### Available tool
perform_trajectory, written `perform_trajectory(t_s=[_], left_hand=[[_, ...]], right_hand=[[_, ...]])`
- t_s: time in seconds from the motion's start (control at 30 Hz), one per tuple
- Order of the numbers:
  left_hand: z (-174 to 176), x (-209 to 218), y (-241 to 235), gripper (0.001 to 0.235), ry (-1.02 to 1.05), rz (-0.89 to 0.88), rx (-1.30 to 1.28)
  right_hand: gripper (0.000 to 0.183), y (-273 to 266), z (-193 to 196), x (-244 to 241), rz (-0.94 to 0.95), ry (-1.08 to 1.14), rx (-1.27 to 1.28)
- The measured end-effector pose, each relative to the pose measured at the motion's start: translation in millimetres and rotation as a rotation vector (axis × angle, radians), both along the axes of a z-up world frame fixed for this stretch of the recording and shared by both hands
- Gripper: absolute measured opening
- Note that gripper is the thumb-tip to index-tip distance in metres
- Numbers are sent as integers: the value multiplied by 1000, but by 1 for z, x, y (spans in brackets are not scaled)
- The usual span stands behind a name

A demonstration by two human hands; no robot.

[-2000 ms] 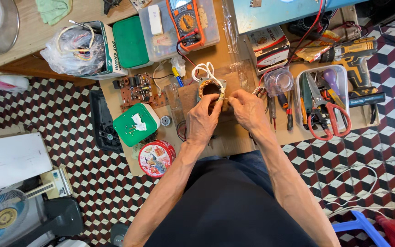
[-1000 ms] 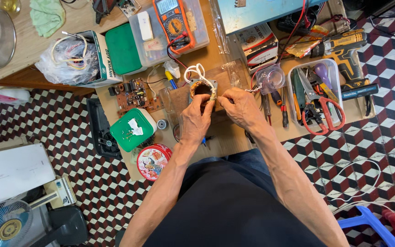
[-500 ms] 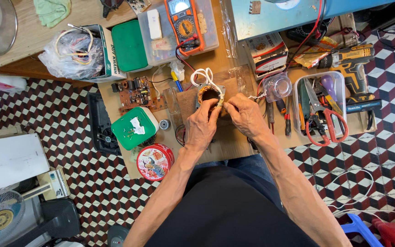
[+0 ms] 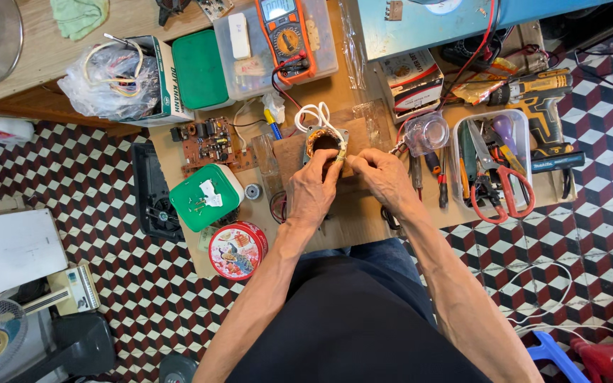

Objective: The person works at a cluttered workbench, manipulating a small cylindrical electronic component with copper windings. They repeatedly insert, adjust, and pull a white wire through the component while occasionally using a multimeter to check connections. The person also handles a small black battery pack and various tools on the table.

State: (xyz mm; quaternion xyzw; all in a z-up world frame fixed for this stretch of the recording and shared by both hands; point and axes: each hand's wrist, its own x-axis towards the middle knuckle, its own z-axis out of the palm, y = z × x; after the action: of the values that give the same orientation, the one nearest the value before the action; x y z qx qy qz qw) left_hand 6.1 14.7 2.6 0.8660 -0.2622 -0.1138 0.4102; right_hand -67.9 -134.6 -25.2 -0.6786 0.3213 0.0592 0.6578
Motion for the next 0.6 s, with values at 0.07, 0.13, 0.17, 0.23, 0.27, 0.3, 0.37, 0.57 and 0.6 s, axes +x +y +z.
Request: perform_trajectory(t_s=[0.07, 0.13, 0.17, 0.23, 0.27, 0.3, 0.37, 0.57, 0.6], left_hand=[[0, 0, -1, 18, -2, 0, -15], [-1, 1, 0, 19, -4, -1, 2], [-1, 1, 0, 19, -3, -1, 12], [-2, -1, 0, 19, -2, 4, -8], [-2, -1, -1, 19, -3, 9, -18], [-2, -1, -1, 19, 2, 14, -7], [-2, -1, -1, 19, 15, 20, 12], [0, -1, -1, 20, 0, 13, 9], [0, -1, 0, 19, -1, 5, 9]], right_hand=[[38, -3, -1, 1, 19, 25, -35], [38, -5, -3, 2, 61, 0, -111], [37, -7, -5, 1, 94, -35, -170], [36, -11, -8, 1, 128, -72, -222], [36, -12, -9, 1, 129, -73, -217], [35, -11, -11, 1, 130, -74, -208], [32, -11, -13, 2, 159, -136, -299], [24, -8, -11, 1, 182, -224, -440], [24, -8, -11, 1, 186, -229, -447]])
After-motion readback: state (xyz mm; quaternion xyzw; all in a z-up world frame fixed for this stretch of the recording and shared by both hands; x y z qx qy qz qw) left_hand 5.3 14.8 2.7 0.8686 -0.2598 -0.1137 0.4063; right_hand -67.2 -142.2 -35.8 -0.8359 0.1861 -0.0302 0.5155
